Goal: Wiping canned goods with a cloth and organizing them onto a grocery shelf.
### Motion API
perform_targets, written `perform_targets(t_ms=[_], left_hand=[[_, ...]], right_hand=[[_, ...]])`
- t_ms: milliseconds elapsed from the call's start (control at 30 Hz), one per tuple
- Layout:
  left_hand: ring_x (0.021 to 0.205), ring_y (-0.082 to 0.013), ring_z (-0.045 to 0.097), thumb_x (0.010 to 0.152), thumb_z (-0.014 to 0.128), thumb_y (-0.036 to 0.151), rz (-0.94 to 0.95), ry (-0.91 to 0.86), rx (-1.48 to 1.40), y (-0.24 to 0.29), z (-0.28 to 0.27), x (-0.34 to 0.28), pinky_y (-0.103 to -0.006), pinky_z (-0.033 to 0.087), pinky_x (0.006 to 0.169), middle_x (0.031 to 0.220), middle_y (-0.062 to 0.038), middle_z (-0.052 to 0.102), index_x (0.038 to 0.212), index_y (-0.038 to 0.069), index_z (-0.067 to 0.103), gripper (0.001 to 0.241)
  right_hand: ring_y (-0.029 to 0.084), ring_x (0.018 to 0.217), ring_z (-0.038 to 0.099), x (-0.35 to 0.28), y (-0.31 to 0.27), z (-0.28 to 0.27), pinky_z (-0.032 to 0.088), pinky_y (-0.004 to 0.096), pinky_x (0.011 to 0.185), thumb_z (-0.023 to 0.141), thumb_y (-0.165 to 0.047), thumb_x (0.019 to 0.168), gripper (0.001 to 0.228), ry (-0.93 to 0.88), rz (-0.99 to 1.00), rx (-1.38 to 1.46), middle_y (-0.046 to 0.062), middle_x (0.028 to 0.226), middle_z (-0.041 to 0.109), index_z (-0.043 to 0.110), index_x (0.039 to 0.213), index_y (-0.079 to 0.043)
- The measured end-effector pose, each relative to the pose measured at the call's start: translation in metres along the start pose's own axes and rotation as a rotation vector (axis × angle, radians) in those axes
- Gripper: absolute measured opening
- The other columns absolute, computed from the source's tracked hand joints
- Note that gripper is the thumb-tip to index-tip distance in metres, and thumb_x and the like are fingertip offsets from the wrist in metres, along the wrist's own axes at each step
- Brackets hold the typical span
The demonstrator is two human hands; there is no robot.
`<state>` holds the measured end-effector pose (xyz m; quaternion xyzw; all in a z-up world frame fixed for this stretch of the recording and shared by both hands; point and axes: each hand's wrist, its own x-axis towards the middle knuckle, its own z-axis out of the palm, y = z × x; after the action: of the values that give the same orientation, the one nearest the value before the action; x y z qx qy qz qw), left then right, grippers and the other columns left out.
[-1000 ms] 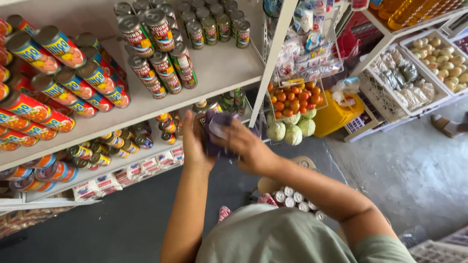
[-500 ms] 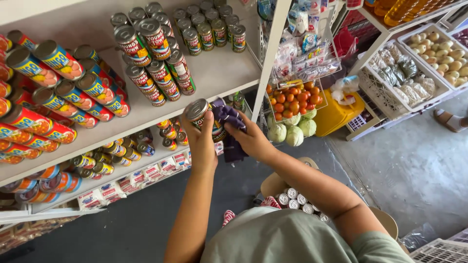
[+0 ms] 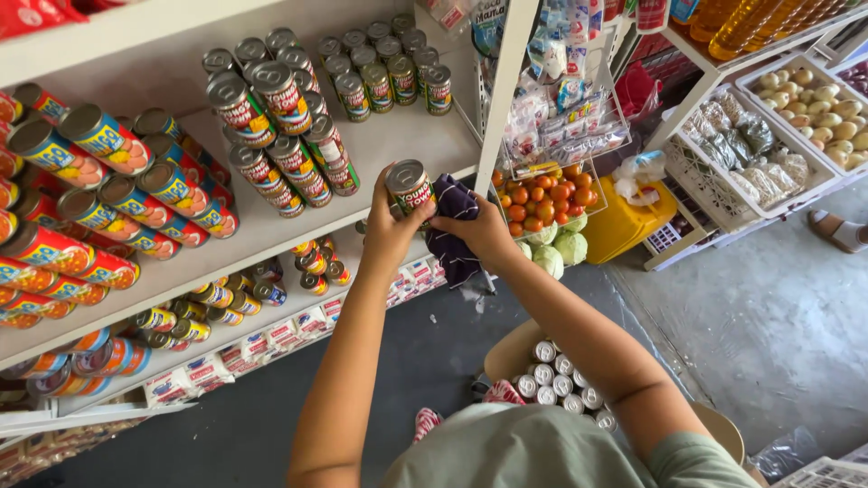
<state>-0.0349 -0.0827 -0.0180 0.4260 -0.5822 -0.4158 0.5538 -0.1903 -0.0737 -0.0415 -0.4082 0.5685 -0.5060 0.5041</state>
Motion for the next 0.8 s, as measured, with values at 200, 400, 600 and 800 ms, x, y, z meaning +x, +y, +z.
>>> perform_targets(t_ms=[200,400,600,800], left_hand=[[0.121,-0.0423,0.063,0.077,0.092,0.036,-0.149,0.092,0.212,-0.107,0.016,0.095,-0.0497,0.059,0.095,0.13,-0.025,0.063,0.145,0.005,0.044,0.089],[0.118,-0.0504,0.061,0.08,0.091,0.025,-0.08,0.089,0.297,-0.164,0.02,0.171,-0.0532,0.061,0.093,0.127,-0.029,0.057,0.145,-0.002,0.045,0.084],[0.115,-0.0461,0.062,0.075,0.091,0.026,0.058,0.195,0.461,-0.236,0.03,0.213,-0.0489,0.059,0.094,0.123,-0.026,0.06,0.142,0.001,0.05,0.083],[0.118,-0.0438,0.059,0.073,0.092,0.022,0.156,0.28,0.527,-0.253,0.05,0.231,-0.05,0.053,0.1,0.123,-0.024,0.059,0.141,0.0,0.051,0.082]], right_hand=[[0.028,0.088,0.073,0.098,0.016,0.014,0.058,0.041,0.076,0.095,-0.033,0.07,0.048,0.131,0.017,-0.151,0.013,0.088,0.074,0.072,0.103,-0.005],[0.034,0.099,0.072,0.216,0.051,0.016,0.057,0.045,0.083,0.092,-0.045,0.064,0.054,0.122,-0.021,-0.406,0.013,0.093,0.075,0.075,0.099,-0.007],[0.034,0.109,0.07,0.278,0.081,0.036,0.056,0.045,0.096,0.084,-0.054,0.068,0.062,0.151,0.084,-0.498,0.016,0.102,0.076,0.072,0.105,-0.006],[0.034,0.1,0.073,0.31,0.097,0.039,0.058,0.046,0.091,0.075,-0.055,0.073,0.055,0.233,0.041,-0.629,0.015,0.092,0.076,0.073,0.096,-0.005]])
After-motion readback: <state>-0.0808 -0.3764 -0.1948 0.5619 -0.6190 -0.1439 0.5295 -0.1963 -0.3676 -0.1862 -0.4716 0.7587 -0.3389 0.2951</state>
